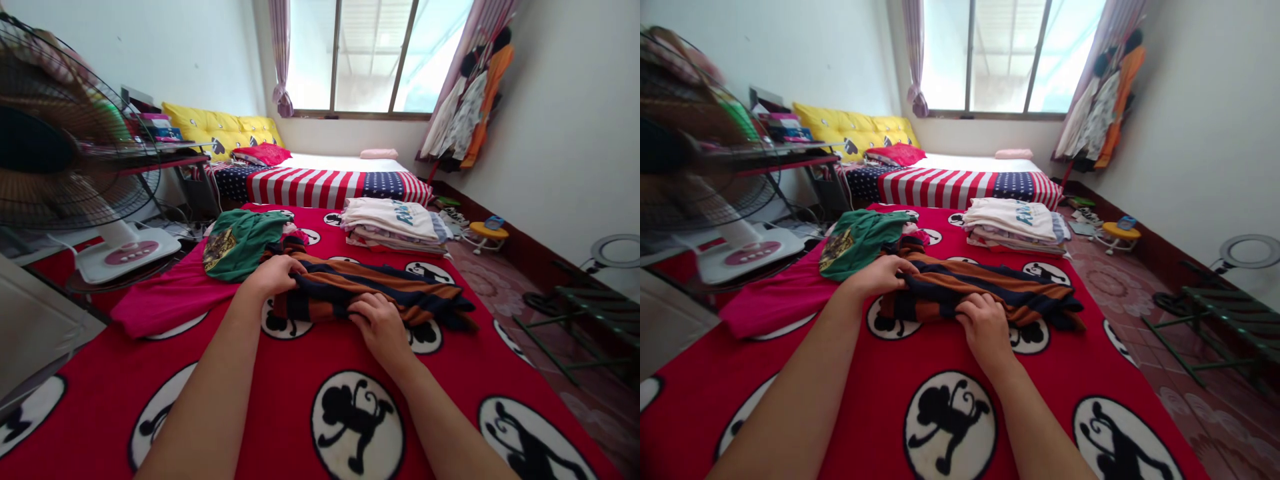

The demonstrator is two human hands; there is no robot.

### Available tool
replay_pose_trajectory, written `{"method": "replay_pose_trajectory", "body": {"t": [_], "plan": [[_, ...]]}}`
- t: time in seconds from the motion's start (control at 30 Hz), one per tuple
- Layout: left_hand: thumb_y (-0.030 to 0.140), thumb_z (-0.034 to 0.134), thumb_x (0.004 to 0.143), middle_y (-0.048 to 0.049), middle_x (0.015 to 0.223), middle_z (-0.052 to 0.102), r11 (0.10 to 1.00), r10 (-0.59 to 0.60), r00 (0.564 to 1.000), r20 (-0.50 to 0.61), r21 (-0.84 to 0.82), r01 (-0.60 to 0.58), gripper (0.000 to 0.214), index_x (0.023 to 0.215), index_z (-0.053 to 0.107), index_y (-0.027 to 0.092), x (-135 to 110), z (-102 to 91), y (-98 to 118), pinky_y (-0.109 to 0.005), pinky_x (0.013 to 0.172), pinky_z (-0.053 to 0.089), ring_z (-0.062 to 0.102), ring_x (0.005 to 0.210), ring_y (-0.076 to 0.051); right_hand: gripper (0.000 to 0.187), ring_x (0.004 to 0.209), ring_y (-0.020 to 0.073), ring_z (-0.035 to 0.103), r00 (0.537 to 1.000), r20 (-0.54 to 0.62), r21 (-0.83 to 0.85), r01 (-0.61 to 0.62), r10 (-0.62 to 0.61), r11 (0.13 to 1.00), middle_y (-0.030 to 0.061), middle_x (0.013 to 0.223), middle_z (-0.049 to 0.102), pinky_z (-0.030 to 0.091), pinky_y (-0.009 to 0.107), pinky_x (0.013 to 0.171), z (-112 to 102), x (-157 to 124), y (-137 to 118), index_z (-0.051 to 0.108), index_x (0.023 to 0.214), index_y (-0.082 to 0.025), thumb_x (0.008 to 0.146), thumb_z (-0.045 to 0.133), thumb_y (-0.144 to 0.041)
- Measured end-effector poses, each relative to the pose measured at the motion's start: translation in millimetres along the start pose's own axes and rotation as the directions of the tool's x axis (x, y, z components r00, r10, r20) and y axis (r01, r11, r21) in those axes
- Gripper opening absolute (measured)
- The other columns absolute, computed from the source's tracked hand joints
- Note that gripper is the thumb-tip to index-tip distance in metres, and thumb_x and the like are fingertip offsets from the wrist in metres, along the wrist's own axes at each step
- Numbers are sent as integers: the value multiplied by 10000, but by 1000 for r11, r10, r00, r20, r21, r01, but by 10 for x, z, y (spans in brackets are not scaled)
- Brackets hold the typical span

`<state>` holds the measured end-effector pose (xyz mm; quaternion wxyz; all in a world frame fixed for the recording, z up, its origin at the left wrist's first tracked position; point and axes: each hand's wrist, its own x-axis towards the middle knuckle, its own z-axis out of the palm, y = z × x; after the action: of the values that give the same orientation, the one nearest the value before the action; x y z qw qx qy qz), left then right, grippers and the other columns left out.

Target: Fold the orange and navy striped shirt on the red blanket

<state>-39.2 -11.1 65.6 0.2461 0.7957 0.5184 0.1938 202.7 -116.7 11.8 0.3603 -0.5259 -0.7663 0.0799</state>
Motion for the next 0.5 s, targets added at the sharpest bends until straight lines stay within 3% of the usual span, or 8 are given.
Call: {"method": "replay_pose_trajectory", "body": {"t": [0.07, 0.13, 0.17, 0.23, 0.3, 0.33, 0.43, 0.5], "plan": [[195, 635, 640, -62, 869, 745, 988, -6, 974, -225, -150, -28, 264, 866, 771, 196, 20, -12, 55, -299, 763, 531, 685, 854, -257, 88, 1034, 231, 593, 991, -121, 314, -17, 58, 949, 49, 1067, 679, 440, 410, 959, -148, 18, -6, 678, 857, -232, 860, 590, -237], [251, 649, 676, -73, 876, 740, 912, -35, 911, -410, -385, -138, 264, 908, 756, 183, -19, -84, 160, -309, 732, 544, 692, 820, -250, 107, 992, 213, 629, 971, -147, 612, -61, 189, 788, 46, 1063, 691, 478, 372, 913, -381, 7, -27, 681, 894, -229, 845, 610, -292], [283, 680, 673, -77, 877, 737, 848, -47, 896, -442, -491, -198, 304, 951, 744, 176, -63, -139, 220, -308, 699, 550, 695, 784, -243, 130, 935, 211, 651, 970, -97, 715, -90, 225, 694, 50, 1008, 707, 503, 356, 859, -519, -10, -31, 689, 879, -219, 833, 622, -321], [370, 746, 648, -90, 833, 727, 721, -24, 923, -384, -647, -250, 432, 1024, 720, 159, -185, -265, 325, -306, 623, 552, 689, 693, -230, 235, 764, 218, 674, 982, 99, 822, -171, 160, 544, 73, 819, 718, 532, 342, 718, -792, -57, -14, 705, 779, -182, 816, 626, -400], [515, 745, 642, -108, 749, 710, 633, 56, 968, -243, -741, -223, 551, 1044, 712, 139, -311, -377, 384, -311, 544, 539, 661, 590, -218, 365, 615, 229, 658, 963, 269, 845, -239, 6, 479, 95, 665, 691, 528, 347, 599, -996, -101, 30, 703, 713, -153, 792, 622, -500], [590, 709, 655, -116, 719, 701, 600, 99, 977, -191, -772, -212, 600, 1045, 712, 134, -359, -417, 395, -312, 515, 528, 643, 549, -209, 403, 580, 230, 649, 954, 297, 845, -250, -26, 472, 100, 640, 685, 523, 348, 567, -1055, -113, 57, 707, 727, -146, 780, 621, -536], [678, 616, 707, -127, 761, 708, 536, 182, 969, -166, -809, -239, 651, 1078, 701, 150, -406, -453, 396, -298, 498, 512, 621, 523, -184, 389, 584, 190, 634, 977, 174, 832, -212, 123, 513, 92, 744, 706, 517, 306, 554, -1048, -94, 135, 709, 851, -158, 765, 647, -532], [617, 629, 746, -127, 846, 718, 590, 185, 972, -145, -775, -228, 587, 1114, 687, 164, -357, -406, 391, -279, 525, 515, 647, 593, -187, 350, 600, 157, 622, 955, 84, 770, -243, 283, 590, 80, 812, 708, 510, 266, 555, -941, -45, 205, 703, 868, -166, 760, 669, -497]]}}
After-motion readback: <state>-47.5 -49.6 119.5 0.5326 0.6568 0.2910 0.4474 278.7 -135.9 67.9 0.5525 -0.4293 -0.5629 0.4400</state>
